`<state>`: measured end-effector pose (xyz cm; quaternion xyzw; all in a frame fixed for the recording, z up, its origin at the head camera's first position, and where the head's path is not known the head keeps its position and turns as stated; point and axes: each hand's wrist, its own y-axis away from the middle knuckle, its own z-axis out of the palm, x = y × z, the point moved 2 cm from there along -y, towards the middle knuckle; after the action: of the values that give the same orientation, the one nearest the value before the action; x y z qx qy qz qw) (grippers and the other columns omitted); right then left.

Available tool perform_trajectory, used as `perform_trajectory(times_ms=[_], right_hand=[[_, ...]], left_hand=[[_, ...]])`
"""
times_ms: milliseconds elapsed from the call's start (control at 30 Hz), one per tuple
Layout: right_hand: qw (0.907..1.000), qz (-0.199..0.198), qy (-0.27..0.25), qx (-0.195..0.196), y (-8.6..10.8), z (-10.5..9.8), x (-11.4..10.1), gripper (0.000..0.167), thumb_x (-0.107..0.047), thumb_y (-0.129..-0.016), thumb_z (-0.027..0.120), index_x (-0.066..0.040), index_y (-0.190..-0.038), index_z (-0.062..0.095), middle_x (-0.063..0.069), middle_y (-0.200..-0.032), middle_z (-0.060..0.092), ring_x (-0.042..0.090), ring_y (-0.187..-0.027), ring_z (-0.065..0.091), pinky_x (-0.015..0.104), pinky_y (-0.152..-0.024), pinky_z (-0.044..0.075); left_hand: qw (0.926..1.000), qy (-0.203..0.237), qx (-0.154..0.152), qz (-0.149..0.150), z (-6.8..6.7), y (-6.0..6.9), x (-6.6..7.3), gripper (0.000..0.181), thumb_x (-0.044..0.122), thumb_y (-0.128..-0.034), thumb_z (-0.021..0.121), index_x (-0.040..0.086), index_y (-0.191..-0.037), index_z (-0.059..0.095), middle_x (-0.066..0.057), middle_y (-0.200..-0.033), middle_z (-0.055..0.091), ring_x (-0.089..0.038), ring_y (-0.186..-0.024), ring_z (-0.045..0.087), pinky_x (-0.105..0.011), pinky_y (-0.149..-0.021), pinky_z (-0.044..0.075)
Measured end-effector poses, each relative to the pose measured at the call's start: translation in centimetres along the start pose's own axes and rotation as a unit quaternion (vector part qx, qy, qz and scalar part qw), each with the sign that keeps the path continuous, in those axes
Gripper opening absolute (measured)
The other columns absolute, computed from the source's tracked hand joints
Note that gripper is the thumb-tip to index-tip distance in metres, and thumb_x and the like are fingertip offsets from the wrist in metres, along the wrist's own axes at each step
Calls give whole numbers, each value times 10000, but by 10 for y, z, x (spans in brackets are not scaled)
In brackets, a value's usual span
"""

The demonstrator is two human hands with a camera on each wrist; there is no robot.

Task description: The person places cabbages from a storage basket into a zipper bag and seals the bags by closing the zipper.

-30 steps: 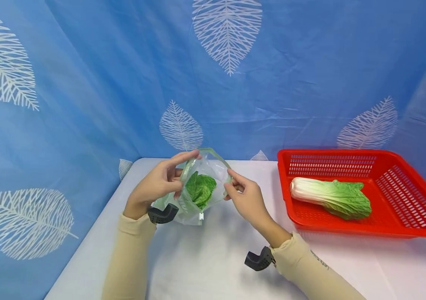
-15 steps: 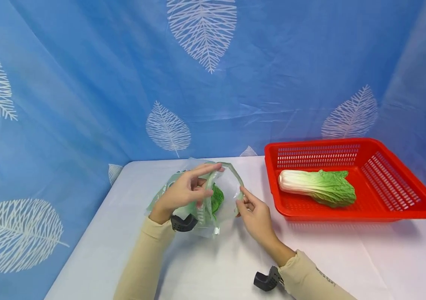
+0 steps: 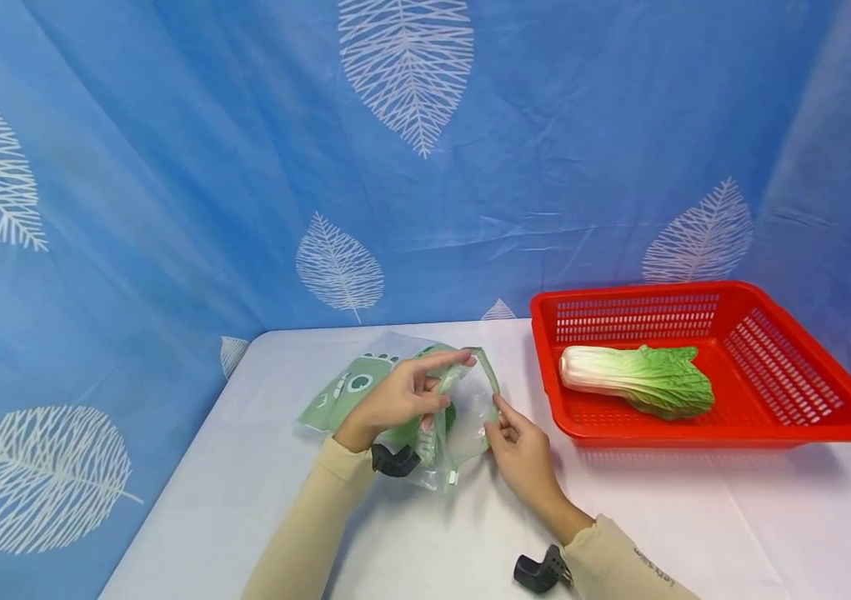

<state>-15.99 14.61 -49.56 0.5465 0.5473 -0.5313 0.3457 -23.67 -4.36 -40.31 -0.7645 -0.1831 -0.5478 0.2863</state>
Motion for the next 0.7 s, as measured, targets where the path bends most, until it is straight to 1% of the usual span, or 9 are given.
perform_trajectory(times_ms=[100, 200, 267, 400, 500, 533, 633, 700], right_hand=[[9999, 50, 160, -3, 1, -1, 2, 479, -18, -962, 680, 16, -1429, 582, 125, -919, 605, 67, -716, 567, 164, -598, 502], [9998, 66, 200, -35, 0, -1, 3, 484, -22, -965, 677, 19, -1435, 573, 122, -916, 602, 69, -710, 579, 173, -605, 520], [9998, 77, 199, -52, 0, -1, 4, 492, -16, -963, 675, 24, -1441, 565, 122, -911, 600, 77, -705, 595, 188, -611, 537], [9994, 113, 311, -70, 1, 0, 5, 505, -19, -959, 677, 23, -1448, 557, 112, -890, 614, 101, -695, 642, 206, -623, 553], [9988, 47, 496, -32, 1, 0, 4, 498, -22, -952, 685, 26, -1434, 571, 99, -867, 626, 121, -684, 657, 199, -617, 544], [9986, -2, 537, -21, 1, 0, 4, 492, -25, -953, 685, 32, -1429, 574, 95, -862, 628, 126, -680, 659, 197, -614, 543], [9979, -116, 631, 22, 1, 0, 4, 482, -20, -949, 687, 36, -1417, 585, 96, -851, 631, 138, -676, 661, 194, -617, 548], [9979, -101, 645, 28, 1, 0, 5, 479, -24, -953, 684, 27, -1420, 586, 92, -849, 630, 139, -676, 663, 195, -620, 551]], left_hand=[[9993, 364, 22, -38, -3, 0, -7, 673, -145, -921, 543, -3, -1562, 392, -193, -1547, 454, -134, -461, 515, -266, -443, 459], [9975, 702, 70, -96, -7, 1, -15, 674, -155, -930, 542, -16, -1567, 371, -232, -1561, 417, -89, -472, 519, -234, -460, 473], [9958, 893, 120, -185, -9, 2, -20, 679, -136, -939, 551, -7, -1577, 355, -232, -1575, 395, -69, -482, 518, -216, -476, 482], [9908, 1239, 375, -399, -15, 6, -26, 695, -93, -945, 570, 84, -1590, 380, -112, -1583, 432, -65, -501, 515, -210, -501, 481], [9886, 1319, 588, -431, -21, 9, -26, 695, -80, -937, 571, 156, -1576, 428, -64, -1561, 469, -78, -497, 503, -217, -506, 477], [9887, 1296, 635, -394, -23, 10, -25, 697, -90, -934, 564, 161, -1572, 435, -74, -1557, 472, -81, -494, 498, -219, -503, 475], [9890, 1256, 731, -292, -28, 12, -25, 703, -110, -920, 545, 125, -1572, 428, -111, -1552, 474, -94, -477, 479, -224, -487, 463], [9888, 1258, 766, -257, -31, 12, -26, 702, -113, -915, 541, 86, -1575, 410, -115, -1549, 477, -102, -470, 467, -225, -477, 454]])
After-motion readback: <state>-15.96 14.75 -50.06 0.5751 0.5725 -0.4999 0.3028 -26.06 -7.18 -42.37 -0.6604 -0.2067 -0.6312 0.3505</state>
